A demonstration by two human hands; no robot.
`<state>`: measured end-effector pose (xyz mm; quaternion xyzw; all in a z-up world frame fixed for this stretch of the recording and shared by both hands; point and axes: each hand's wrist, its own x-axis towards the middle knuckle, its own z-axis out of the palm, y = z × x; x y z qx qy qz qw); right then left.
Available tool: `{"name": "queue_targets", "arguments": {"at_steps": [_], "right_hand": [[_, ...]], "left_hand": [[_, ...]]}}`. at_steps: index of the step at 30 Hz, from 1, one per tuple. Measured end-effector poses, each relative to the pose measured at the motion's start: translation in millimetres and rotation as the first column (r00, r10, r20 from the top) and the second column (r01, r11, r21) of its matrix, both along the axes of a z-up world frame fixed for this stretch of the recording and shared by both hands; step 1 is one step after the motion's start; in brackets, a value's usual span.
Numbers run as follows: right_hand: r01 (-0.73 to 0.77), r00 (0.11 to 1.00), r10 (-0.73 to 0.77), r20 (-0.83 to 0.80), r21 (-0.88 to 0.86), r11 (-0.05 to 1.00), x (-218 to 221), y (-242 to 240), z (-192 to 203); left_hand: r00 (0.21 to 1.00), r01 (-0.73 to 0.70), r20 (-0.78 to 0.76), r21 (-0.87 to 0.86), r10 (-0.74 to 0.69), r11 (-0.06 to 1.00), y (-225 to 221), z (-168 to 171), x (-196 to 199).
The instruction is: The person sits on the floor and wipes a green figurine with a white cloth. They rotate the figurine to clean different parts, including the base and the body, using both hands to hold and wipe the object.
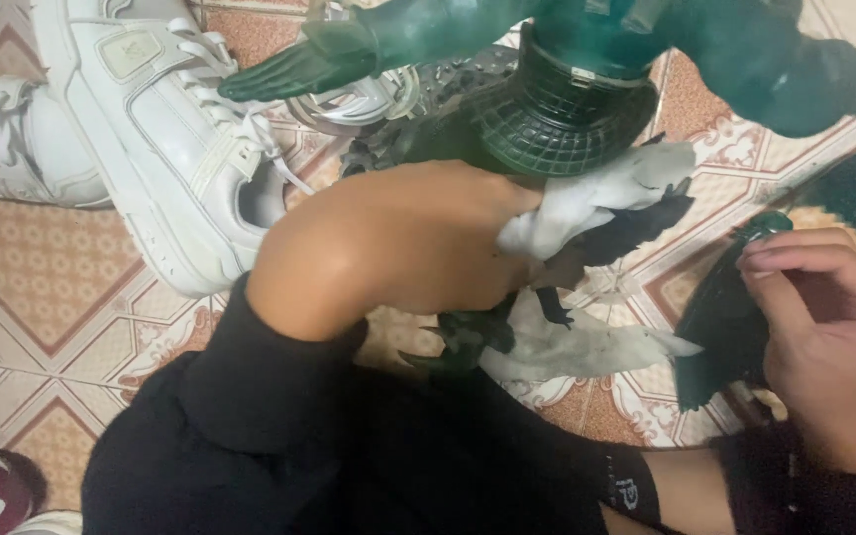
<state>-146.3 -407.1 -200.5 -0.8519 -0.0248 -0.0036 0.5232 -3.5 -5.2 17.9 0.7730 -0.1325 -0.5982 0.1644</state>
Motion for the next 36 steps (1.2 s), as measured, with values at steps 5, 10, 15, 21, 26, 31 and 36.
{"name": "queue_targets", "arguments": {"at_steps": [5, 10, 15, 21, 26, 31, 36], "right_hand": [[-0.029, 0.997, 0.029, 0.068, 0.0, 1.0, 4.4, 5.6, 17.5], [-0.141, 0.984, 0.143, 0.103, -0.031, 0.99, 18.6, 25.6, 60.9], [-0.443, 0.885, 0.462, 0.065, -0.193, 0.876, 67.9, 44.5, 108.3], [-0.663, 0.736, 0.518, -0.435, -0.311, 0.681, 120.6, 92.8, 140.4], [-0.773, 0.581, 0.488, -0.651, -0.252, 0.583, 136.6, 108.0, 156.3], [-0.845, 0.465, 0.273, -0.842, -0.331, 0.419, 158.4, 150.3, 207.6], [-0.889, 0.379, 0.147, -0.914, -0.315, 0.333, 163.1, 169.4, 230.3]], "left_hand": [[0.995, -0.094, 0.04, -0.038, 0.095, 0.995, 10.6, 11.1, -3.6], [0.983, -0.161, 0.097, 0.026, 0.158, 0.987, 4.2, 31.8, -7.2], [0.954, -0.238, 0.14, -0.187, 0.266, 0.953, 12.5, 20.9, -13.9], [0.893, -0.346, 0.221, -0.223, 0.393, 0.911, 15.7, 24.7, -25.8], [0.945, -0.292, 0.138, -0.046, 0.296, 0.955, -12.9, 24.9, -18.0], [0.974, -0.224, 0.04, 0.126, 0.221, 0.966, -41.8, 48.4, 0.4], [0.976, -0.213, -0.011, 0.176, 0.219, 0.961, -51.3, 57.7, 6.6]]}}
